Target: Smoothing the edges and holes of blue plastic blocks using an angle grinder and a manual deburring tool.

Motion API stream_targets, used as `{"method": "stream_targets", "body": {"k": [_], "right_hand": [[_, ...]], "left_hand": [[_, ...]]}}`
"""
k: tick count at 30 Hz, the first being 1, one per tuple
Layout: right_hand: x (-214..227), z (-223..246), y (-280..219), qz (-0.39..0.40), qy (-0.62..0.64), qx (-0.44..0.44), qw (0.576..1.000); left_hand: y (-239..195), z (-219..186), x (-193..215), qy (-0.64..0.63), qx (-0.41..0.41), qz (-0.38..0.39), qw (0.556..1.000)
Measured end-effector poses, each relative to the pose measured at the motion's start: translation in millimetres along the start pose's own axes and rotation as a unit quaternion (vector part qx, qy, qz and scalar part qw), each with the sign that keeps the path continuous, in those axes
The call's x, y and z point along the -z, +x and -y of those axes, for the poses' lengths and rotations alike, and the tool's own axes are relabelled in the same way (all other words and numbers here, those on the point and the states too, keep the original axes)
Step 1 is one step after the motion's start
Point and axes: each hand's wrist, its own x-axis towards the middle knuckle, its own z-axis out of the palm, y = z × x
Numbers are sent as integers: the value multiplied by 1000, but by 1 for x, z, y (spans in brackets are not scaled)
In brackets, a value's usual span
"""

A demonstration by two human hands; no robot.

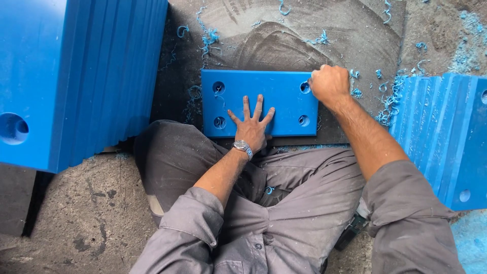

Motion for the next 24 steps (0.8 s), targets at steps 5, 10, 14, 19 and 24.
{"method": "stream_targets", "body": {"k": [5,10,14,19,24], "right_hand": [[-6,-6,12,39,9,-55,998],[6,-9,-4,72,72,-124,987],[14,0,-17,208,118,-179,954],[16,27,-5,218,141,-187,947],[49,36,43,252,101,-166,948]], "left_hand": [[-1,-1,-2,-7,2,-14,1000],[-2,-2,2,-11,5,-11,1000],[-3,-5,6,-19,10,-4,1000],[-3,-6,-2,20,7,-10,1000],[-1,-4,0,-9,8,-9,1000]]}}
